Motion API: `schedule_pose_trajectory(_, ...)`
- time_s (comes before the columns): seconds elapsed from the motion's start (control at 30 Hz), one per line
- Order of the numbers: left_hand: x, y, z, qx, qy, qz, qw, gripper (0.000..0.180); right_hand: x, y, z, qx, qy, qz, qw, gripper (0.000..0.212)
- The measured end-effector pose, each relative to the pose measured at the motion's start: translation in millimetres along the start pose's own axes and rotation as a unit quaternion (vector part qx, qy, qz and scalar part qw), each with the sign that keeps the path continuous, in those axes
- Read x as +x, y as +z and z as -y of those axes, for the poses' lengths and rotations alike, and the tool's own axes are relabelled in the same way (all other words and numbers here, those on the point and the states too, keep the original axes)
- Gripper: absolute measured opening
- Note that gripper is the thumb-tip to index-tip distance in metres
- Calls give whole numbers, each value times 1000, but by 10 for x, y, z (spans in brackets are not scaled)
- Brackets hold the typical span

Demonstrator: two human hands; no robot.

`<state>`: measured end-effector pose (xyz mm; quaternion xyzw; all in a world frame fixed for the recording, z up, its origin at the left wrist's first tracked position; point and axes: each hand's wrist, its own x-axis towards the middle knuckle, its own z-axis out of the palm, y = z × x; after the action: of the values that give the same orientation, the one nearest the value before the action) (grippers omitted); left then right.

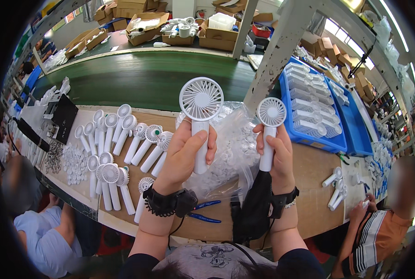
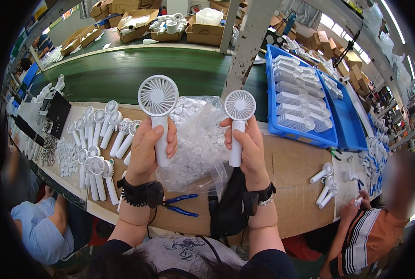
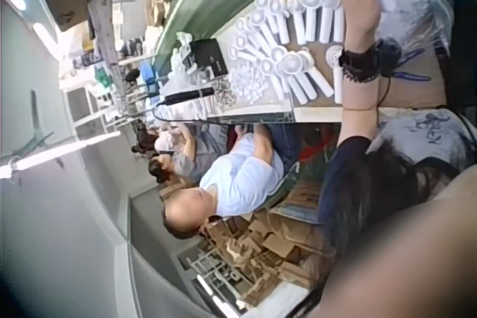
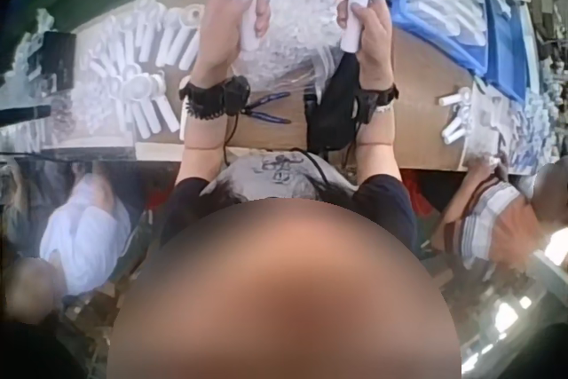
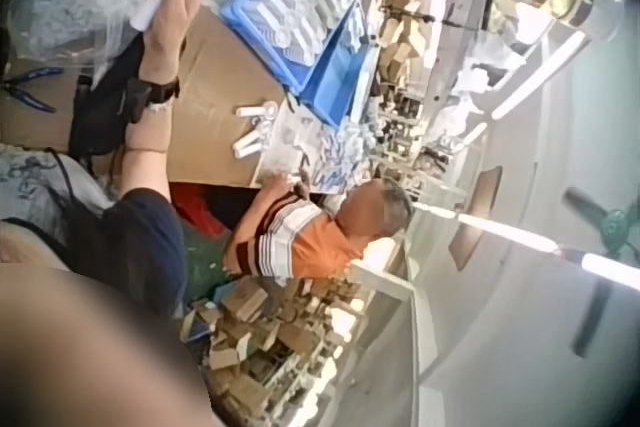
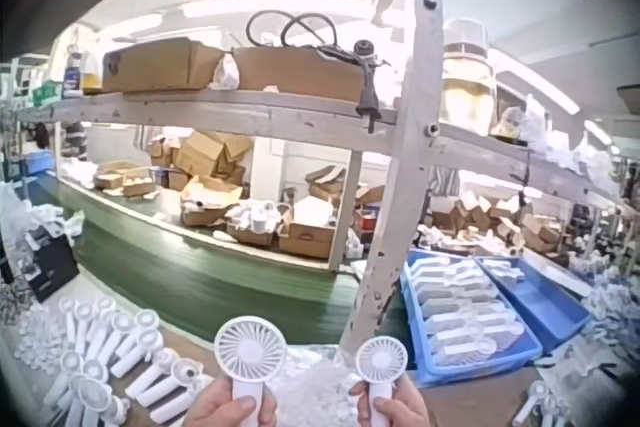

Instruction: Inspecting and sorting small white handheld fans at a factory assembly line.

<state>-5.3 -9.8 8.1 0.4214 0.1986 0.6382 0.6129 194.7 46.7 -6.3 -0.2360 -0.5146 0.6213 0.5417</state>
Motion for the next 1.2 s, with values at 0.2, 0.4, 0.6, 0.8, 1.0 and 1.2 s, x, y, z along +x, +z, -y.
schedule_pose_trajectory(0.2, 11, 40, -132, 37, 18, -39, 998, 17, 57, 64, -8, -31, 31, 9, 999, 50)
schedule_pose_trajectory(0.4, -96, -23, -217, 35, 17, -10, 999, 28, -49, -84, -226, -253, 57, 102, 960, 58)
schedule_pose_trajectory(0.6, -259, -106, -426, -46, 98, -10, 994, 27, 120, 530, 509, -590, -161, 181, 770, 48)
schedule_pose_trajectory(0.8, -347, -270, -583, -95, 164, -40, 981, 29, 764, 1577, 1275, -638, -420, 160, 625, 44)
schedule_pose_trajectory(1.0, -276, -250, -607, -62, 177, 9, 982, 28, 2181, 2512, 2132, -582, -562, 42, 586, 44)
schedule_pose_trajectory(1.2, -307, -274, -530, -44, 190, -5, 981, 29, 2727, 3499, 2154, -596, -374, 120, 700, 43)
